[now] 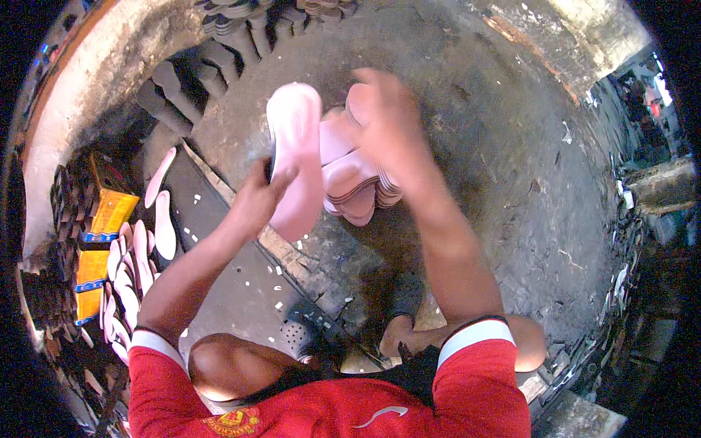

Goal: The person cuts pink insole material using a manual press, then sits on the floor to assemble the insoles by layering pink and white pieces and stacking them into piles.

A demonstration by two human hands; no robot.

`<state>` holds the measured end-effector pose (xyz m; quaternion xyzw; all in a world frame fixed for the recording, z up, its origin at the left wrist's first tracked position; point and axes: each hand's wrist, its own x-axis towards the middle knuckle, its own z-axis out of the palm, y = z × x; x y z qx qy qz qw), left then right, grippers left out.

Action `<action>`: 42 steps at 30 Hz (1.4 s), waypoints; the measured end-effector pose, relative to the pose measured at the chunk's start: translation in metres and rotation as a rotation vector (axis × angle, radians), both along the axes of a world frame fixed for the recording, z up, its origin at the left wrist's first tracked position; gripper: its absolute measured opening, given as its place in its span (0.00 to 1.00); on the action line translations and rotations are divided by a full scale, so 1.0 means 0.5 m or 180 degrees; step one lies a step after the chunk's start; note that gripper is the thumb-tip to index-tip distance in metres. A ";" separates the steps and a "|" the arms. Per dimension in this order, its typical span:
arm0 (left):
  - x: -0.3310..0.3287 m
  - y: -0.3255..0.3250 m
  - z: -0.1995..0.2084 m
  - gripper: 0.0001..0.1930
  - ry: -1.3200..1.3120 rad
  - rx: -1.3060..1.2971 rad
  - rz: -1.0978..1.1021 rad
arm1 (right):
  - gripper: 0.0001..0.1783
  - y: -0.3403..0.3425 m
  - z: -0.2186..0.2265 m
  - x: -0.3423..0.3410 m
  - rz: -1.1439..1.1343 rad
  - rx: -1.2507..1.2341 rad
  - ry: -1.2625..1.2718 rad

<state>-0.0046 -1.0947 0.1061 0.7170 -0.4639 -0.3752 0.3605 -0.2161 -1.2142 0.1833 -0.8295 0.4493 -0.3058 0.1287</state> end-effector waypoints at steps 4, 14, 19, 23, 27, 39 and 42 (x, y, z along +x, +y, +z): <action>-0.141 -0.165 -0.090 0.31 0.2268 0.0413 0.0618 | 0.37 -0.201 -0.190 -0.189 -0.0883 0.1679 0.0651; -0.208 -0.215 -0.152 0.31 0.0001 0.0992 0.0338 | 0.31 -0.187 -0.305 -0.178 0.0037 0.2797 -0.0495; -0.027 -0.128 -0.117 0.41 -0.0729 0.0363 0.0237 | 0.33 -0.118 -0.118 -0.120 -0.0596 0.2244 0.1169; 0.282 -0.049 -0.185 0.44 -0.1498 0.1146 0.0546 | 0.29 -0.015 -0.038 0.004 -0.0269 0.0802 -0.0404; 0.620 0.092 -0.352 0.64 -0.2063 0.1885 0.1623 | 0.27 0.192 -0.261 0.225 0.1511 0.2262 -0.0184; 0.690 0.220 -0.500 0.36 -0.2436 0.1333 0.1191 | 0.32 0.239 -0.495 0.212 0.1090 0.3291 0.0863; 0.480 0.307 -0.493 0.33 -0.2338 0.0840 0.0571 | 0.42 0.192 -0.501 0.347 0.1456 0.2241 0.0583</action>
